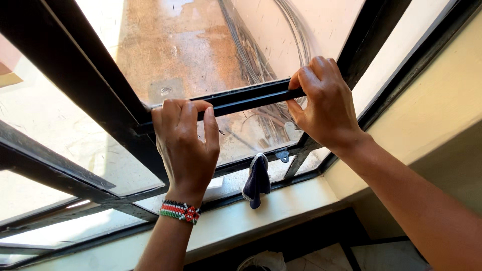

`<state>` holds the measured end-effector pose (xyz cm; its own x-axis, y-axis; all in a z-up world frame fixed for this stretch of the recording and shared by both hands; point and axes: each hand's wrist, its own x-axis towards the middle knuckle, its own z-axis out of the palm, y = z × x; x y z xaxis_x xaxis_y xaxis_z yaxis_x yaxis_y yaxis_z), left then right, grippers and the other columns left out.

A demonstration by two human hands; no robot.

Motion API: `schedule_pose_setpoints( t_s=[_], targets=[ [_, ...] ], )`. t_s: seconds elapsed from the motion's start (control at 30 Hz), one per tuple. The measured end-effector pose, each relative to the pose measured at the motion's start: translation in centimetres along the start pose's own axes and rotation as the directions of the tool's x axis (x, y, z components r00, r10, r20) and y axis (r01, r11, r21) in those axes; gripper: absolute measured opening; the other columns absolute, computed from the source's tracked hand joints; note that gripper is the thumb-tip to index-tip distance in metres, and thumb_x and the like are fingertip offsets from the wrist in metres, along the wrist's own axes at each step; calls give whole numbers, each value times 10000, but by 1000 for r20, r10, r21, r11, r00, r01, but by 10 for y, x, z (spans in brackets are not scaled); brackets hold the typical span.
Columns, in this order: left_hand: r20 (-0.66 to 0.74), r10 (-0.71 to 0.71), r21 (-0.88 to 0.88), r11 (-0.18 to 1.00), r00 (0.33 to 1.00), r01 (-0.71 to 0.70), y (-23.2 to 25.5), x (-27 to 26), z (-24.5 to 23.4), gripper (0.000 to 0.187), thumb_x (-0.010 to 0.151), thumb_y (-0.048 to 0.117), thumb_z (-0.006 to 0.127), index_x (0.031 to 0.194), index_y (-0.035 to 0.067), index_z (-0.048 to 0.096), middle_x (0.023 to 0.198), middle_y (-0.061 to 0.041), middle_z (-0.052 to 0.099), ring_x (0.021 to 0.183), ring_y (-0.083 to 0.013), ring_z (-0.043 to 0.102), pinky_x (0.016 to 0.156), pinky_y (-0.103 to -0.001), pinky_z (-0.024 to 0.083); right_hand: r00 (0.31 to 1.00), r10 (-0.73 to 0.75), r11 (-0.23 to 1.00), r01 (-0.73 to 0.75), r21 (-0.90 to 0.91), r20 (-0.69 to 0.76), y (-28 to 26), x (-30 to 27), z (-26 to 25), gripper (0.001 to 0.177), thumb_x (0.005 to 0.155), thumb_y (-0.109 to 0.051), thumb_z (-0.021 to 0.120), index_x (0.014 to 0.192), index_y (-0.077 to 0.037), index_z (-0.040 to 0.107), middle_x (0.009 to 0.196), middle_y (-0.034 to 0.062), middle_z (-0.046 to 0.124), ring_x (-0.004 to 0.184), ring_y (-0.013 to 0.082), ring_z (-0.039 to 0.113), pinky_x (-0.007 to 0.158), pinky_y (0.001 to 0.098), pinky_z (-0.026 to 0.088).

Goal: The person rinses a cloth in a bucket of soapy water, wrings it out, and wipes several glass panes of a black-framed window.

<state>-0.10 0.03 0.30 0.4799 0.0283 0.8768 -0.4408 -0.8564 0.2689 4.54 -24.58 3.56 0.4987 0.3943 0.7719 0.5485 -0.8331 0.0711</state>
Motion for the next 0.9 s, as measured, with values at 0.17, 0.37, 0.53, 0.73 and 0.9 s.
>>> schedule_pose_setpoints(
  t_s=[0.17, 0.37, 0.53, 0.73, 0.9],
  targets=[
    [22, -19, -37, 999, 1000, 20, 3, 4, -5, 63, 989, 134, 680, 1017, 77, 681, 1009, -102, 543, 996, -279, 495, 900, -422, 443, 999, 45, 998, -45, 32, 6, -5, 5, -8, 362, 728, -39, 898, 927, -58, 595, 977, 95, 522, 939, 291, 546, 832, 404, 503],
    [22, -6, -34, 999, 1000, 7, -1, -2, -3, 121, 974, 83, 674, 1093, 76, 697, 1054, -82, 552, 1027, -256, 503, 909, -395, 458, 998, 36, 999, -37, 18, 61, -6, 10, -9, 354, 729, -58, 895, 923, -64, 600, 966, 79, 531, 926, 279, 553, 816, 399, 500],
    [17, 105, 71, 992, 994, -106, -7, -8, 3, 313, 903, 53, 657, 1214, 81, 655, 1086, -112, 514, 1045, -256, 489, 913, -409, 438, 989, 48, 999, -45, -24, 140, -10, 13, -17, 346, 749, -150, 896, 944, -78, 619, 937, 62, 523, 895, 248, 553, 800, 390, 500],
    [200, 193, -107, 979, 960, -175, 4, -59, 24, 423, 853, 89, 668, 1266, 80, 577, 1108, -118, 548, 1057, -264, 544, 946, -418, 487, 999, -32, 974, 36, 223, -25, -32, -25, -6, 230, 838, -184, 828, 941, -76, 654, 941, 87, 591, 883, 233, 567, 701, 372, 503],
    [502, -4, -189, 975, 865, 114, -6, -97, 50, 209, 873, 22, 648, 1064, 106, 664, 1012, -38, 651, 866, -228, 686, 753, -387, 569, 964, -6, 914, -102, 392, 266, -35, -71, 33, 152, 885, -152, 758, 873, -31, 668, 840, 89, 648, 763, 269, 646, 631, 398, 526]
  ],
)
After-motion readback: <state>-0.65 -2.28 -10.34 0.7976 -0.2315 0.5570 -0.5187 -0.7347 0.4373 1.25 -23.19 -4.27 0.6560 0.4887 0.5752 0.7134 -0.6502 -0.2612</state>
